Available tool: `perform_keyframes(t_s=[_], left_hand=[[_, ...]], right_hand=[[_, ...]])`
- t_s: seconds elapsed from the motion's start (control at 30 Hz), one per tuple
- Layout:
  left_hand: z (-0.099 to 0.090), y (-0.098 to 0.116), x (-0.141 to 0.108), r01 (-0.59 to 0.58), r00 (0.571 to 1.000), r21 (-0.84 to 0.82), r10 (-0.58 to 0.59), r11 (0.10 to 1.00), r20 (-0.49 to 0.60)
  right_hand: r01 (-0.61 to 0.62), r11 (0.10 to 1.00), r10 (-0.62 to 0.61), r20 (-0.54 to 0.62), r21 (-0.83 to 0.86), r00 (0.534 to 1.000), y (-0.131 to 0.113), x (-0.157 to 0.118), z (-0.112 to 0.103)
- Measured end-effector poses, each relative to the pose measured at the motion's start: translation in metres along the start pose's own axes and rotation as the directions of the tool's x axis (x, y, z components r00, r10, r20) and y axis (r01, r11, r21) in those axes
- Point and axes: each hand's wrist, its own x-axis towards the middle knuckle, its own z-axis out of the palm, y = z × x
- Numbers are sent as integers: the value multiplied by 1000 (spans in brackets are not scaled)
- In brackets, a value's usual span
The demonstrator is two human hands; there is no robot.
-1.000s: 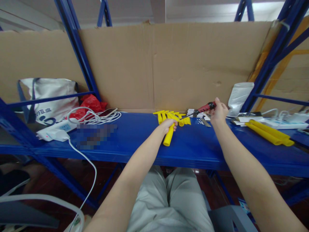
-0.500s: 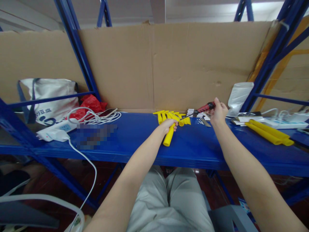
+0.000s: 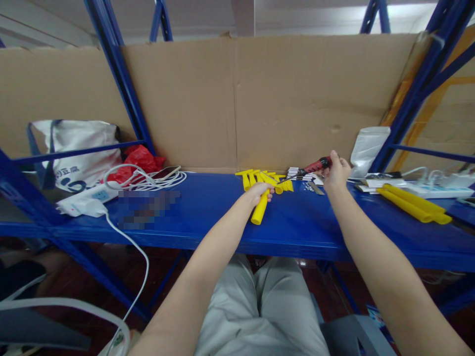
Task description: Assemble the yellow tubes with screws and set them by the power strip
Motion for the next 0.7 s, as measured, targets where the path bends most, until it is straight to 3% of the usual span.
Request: perform_keyframes(t_s=[0.4,0.7], left_hand=[[-1,-3,5,-25,997,-10,25,1000,-74],[-1,-1,4,-33,988,-5,32,999,-154]], right_hand=[[120,992,-116,125,-27,985,-6,-14,6],[90,995,-82,175,-39,981,-11,-18,8]])
